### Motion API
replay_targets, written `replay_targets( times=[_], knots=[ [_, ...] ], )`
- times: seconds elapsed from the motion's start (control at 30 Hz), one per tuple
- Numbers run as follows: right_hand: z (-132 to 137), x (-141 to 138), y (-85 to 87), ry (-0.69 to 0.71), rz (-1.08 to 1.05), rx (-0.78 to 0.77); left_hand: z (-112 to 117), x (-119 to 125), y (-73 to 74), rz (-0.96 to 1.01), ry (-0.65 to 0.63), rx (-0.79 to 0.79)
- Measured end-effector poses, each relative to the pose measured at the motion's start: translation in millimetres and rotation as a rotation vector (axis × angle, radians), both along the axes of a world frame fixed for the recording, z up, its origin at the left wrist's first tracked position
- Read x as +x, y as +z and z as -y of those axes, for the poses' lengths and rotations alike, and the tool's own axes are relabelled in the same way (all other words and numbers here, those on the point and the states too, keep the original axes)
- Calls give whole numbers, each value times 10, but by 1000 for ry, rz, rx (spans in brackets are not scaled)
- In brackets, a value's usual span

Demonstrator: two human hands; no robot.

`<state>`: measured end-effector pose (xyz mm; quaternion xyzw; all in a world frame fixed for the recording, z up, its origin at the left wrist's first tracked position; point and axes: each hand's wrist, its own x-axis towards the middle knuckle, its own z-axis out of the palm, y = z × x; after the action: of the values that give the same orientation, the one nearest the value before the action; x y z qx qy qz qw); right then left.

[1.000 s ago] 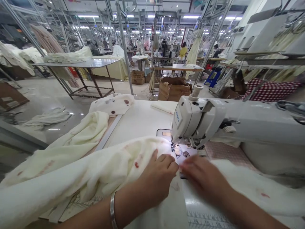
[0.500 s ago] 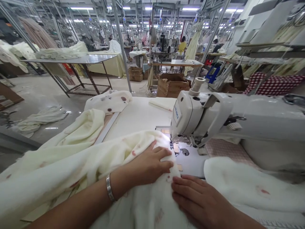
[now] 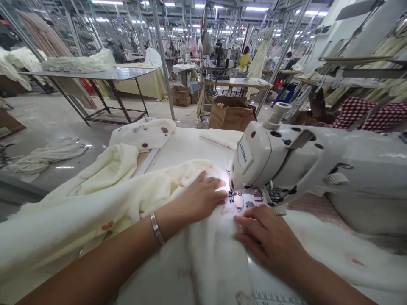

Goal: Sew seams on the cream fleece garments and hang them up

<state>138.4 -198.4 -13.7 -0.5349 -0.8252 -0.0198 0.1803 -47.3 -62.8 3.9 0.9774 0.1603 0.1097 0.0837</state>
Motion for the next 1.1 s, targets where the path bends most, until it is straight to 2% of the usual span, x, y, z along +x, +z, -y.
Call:
replay_targets(
  times=[0.1, 0.23, 0.3, 0.43, 0.53, 0.6, 0.7, 0.77, 0.83, 0.9, 0.97, 1.1],
  knots=[
    [8, -49, 19, -117, 10, -91, 175, -29, 41, -45, 148, -69],
    [-11, -113, 26, -90, 6, -99, 288, -64, 51, -118, 219, -145],
    [-40, -62, 10, -89, 25, -27, 186, -41, 10, -88, 187, -141],
    [-143, 203, -33, -192, 75, 140, -257, 102, -42, -26, 44, -78],
    [-186, 316, -35, -224, 66, 218, -430, 208, 40, -8, 93, -49],
    [-166, 274, -17, -142, 56, 234, -305, 219, 133, 10, 186, -34],
    [-99, 108, 19, 63, 25, 176, 202, 123, 232, 94, 300, -77],
    [-61, 12, 33, 141, -6, 111, 582, 16, 230, 174, 262, -165],
    [-32, -38, 40, 154, -23, 41, 838, -88, 171, 185, 179, -185],
    [1, -55, 47, 140, 3, -31, 912, -163, 86, 171, 146, -152],
    [45, -71, 65, 115, 57, -85, 848, -203, 21, 206, 175, -133],
    [142, -142, 122, 142, 123, -105, 683, -186, 52, 308, 227, -92]
  ],
)
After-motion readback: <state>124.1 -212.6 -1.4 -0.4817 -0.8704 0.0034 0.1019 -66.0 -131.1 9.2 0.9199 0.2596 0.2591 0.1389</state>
